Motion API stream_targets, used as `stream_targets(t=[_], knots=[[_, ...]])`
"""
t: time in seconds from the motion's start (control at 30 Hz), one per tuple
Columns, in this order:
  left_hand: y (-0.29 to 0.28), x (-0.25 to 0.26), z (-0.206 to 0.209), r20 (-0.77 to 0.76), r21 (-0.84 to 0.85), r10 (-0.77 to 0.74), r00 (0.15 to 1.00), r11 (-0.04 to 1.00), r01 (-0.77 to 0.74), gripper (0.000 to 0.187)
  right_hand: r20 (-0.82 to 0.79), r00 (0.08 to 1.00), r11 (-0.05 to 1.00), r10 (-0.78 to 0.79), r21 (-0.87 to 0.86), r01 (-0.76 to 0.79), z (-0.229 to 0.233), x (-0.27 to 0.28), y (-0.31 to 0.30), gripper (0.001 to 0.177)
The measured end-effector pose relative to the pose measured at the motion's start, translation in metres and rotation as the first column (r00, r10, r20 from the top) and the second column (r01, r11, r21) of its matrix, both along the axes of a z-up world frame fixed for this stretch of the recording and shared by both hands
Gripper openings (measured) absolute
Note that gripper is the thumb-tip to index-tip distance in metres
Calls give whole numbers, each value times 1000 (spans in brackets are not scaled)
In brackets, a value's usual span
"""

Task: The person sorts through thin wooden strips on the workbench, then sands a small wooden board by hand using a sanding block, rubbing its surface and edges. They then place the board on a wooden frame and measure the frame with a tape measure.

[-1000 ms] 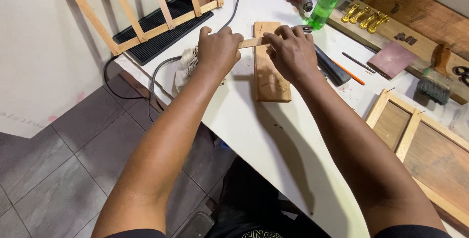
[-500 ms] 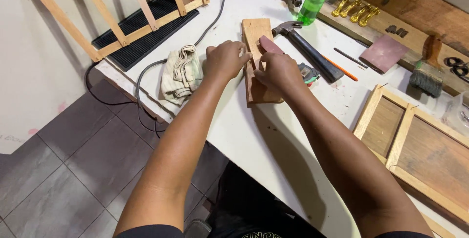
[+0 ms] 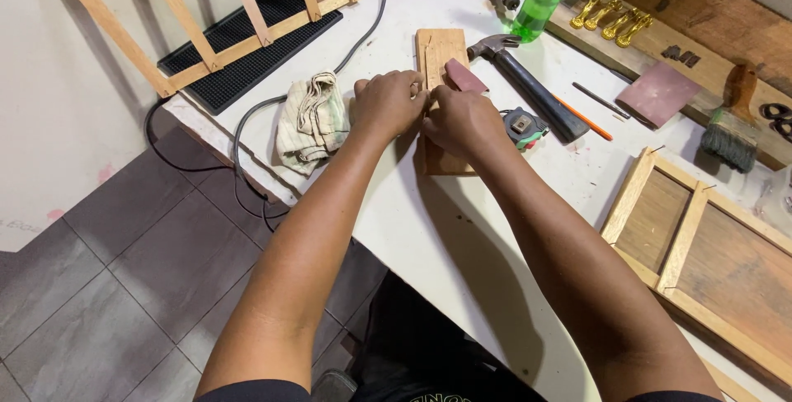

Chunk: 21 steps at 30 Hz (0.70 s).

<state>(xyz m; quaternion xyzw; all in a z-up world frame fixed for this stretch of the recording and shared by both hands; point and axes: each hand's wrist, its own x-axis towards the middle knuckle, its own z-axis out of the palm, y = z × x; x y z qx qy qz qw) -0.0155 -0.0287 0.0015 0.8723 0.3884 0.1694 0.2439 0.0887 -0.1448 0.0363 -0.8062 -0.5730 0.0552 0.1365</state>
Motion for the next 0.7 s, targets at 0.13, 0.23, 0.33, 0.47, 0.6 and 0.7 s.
stream_targets(t=[0.13, 0.23, 0.33, 0.47, 0.6, 0.7], knots=[[-2, -1, 6, -55, -22, 6, 998, 1000, -8, 31, 9, 1000, 1000, 21, -7, -21, -2, 0, 1, 32], [-2, -1, 4, -84, 1, 9, 996, 1000, -9, 32, -4, 1000, 1000, 7, -30, -7, -3, 0, 0, 34], [-2, -1, 4, -67, 4, -2, 998, 1000, 2, 32, 21, 999, 999, 36, -5, -36, -1, 0, 0, 35], [-3, 0, 7, -96, -22, 3, 995, 1000, -5, 33, 12, 999, 999, 40, -3, -40, -4, 10, -1, 37], [-5, -1, 14, -85, -44, -7, 996, 999, 3, 44, 140, 989, 994, -55, 102, 41, 5, 30, -7, 37], [-8, -2, 19, -102, 27, -25, 995, 999, 27, 56, 165, 985, 995, -52, 95, 37, 2, 47, -6, 49]])
